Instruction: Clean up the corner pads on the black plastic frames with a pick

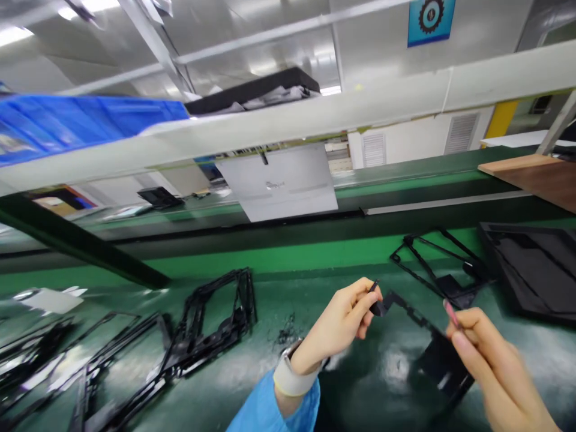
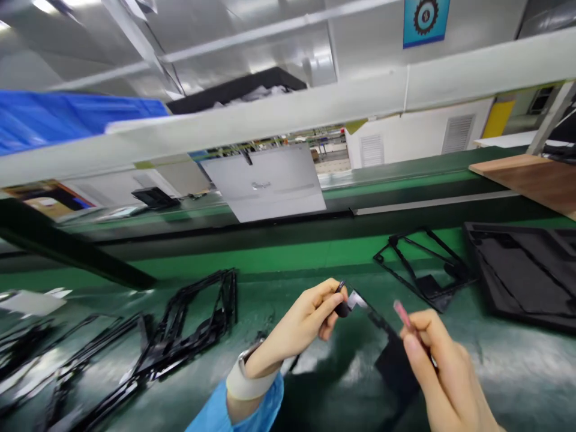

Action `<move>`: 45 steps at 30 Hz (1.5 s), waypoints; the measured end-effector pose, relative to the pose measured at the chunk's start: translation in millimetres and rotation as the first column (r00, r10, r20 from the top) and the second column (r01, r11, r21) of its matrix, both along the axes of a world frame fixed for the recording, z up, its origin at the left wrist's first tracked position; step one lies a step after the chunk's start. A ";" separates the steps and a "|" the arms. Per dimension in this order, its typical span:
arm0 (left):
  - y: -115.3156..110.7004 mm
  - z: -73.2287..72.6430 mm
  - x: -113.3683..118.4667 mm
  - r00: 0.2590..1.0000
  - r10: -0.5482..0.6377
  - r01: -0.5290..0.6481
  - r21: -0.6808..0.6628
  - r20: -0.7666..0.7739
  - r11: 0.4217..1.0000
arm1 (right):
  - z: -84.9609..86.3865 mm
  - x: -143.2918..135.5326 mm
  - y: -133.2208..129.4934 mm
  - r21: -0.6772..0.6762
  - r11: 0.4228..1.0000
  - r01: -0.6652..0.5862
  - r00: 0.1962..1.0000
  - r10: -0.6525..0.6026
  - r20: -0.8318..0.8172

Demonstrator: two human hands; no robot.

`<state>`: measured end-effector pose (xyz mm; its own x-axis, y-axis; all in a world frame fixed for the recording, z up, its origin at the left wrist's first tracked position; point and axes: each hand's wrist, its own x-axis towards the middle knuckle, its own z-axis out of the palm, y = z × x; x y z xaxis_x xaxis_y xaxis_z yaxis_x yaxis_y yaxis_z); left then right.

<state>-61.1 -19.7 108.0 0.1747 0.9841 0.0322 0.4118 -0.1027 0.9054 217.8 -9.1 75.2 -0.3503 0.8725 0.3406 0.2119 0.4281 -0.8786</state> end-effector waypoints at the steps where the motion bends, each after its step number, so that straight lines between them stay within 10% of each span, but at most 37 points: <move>1: 0.3 -9.0 0.7 0.999 -0.013 0.013 0.001 -0.042 1.000 | -11.0 7.5 -5.7 -0.053 0.998 -0.026 1.000 0.026 -0.005; 9: -0.4 -80.6 10.9 0.913 -0.073 0.115 0.082 -0.400 0.990 | -45.7 31.3 9.6 -0.337 0.935 -0.108 0.991 0.127 0.033; 19: -35.8 -104.5 38.5 0.855 -0.056 0.256 0.325 -0.516 0.910 | -54.3 -20.5 42.2 -0.449 0.824 -0.345 0.936 0.335 -0.105; 26: -40.8 -105.8 36.0 0.868 0.026 0.142 0.299 -0.496 0.943 | -59.5 -22.8 29.5 -0.584 0.730 -0.356 0.934 0.302 -0.191; 32: -42.9 -101.7 36.4 0.858 0.058 0.115 0.301 -0.510 0.947 | -61.5 -30.5 26.7 -0.433 0.864 -0.255 0.966 0.243 -0.084; 45: -44.3 -101.5 34.1 0.880 0.083 0.038 0.244 -0.467 0.969 | -58.1 -42.8 39.0 -0.324 0.894 -0.309 0.939 0.341 0.045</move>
<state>-27.0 -64.0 6.5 0.2064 0.9607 0.1855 0.7868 -0.2757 0.5522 175.1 29.9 17.1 -0.6500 0.7595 0.0238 0.1987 0.2000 -0.9594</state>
